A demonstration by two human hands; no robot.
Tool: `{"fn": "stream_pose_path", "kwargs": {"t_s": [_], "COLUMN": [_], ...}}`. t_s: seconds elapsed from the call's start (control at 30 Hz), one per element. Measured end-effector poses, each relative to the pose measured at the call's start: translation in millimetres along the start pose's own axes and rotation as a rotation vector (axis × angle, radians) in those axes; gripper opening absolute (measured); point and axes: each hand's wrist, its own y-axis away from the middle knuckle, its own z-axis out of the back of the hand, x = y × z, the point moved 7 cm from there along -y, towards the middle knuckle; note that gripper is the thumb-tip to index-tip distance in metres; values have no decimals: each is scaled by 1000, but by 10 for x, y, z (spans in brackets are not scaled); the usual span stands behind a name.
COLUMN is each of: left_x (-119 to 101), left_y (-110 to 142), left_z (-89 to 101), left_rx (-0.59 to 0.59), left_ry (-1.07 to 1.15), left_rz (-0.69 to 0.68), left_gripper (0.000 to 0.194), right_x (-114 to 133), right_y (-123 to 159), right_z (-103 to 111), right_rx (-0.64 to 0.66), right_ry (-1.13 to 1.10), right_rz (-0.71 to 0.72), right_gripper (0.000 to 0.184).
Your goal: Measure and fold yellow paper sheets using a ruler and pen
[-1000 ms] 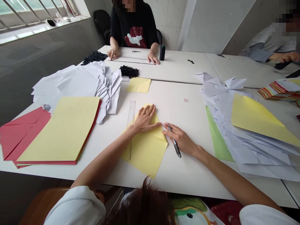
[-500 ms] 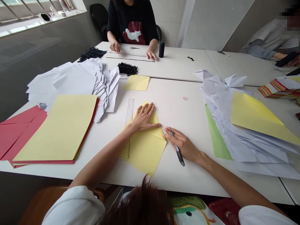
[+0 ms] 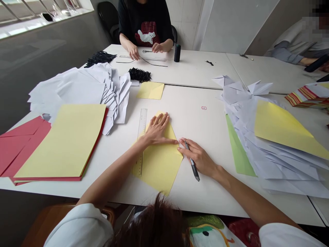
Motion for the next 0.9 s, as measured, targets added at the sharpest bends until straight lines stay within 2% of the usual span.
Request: {"fn": "stream_pose_path", "kwargs": {"t_s": [0.23, 0.63, 0.9], "left_x": [67, 648, 772], "left_y": [-96, -432, -579], "left_z": [161, 307, 371], "left_rx": [-109, -298, -371], "left_ry": [82, 115, 119], "left_rz": [75, 243, 289], "left_gripper": [95, 67, 34], "right_x": [-8, -19, -37], "right_y": [10, 14, 11], "right_z": [-32, -41, -42], "right_rx": [-5, -8, -7], "right_ry": [24, 16, -4], "right_rz": [15, 8, 4], "right_gripper": [44, 45, 48]}}
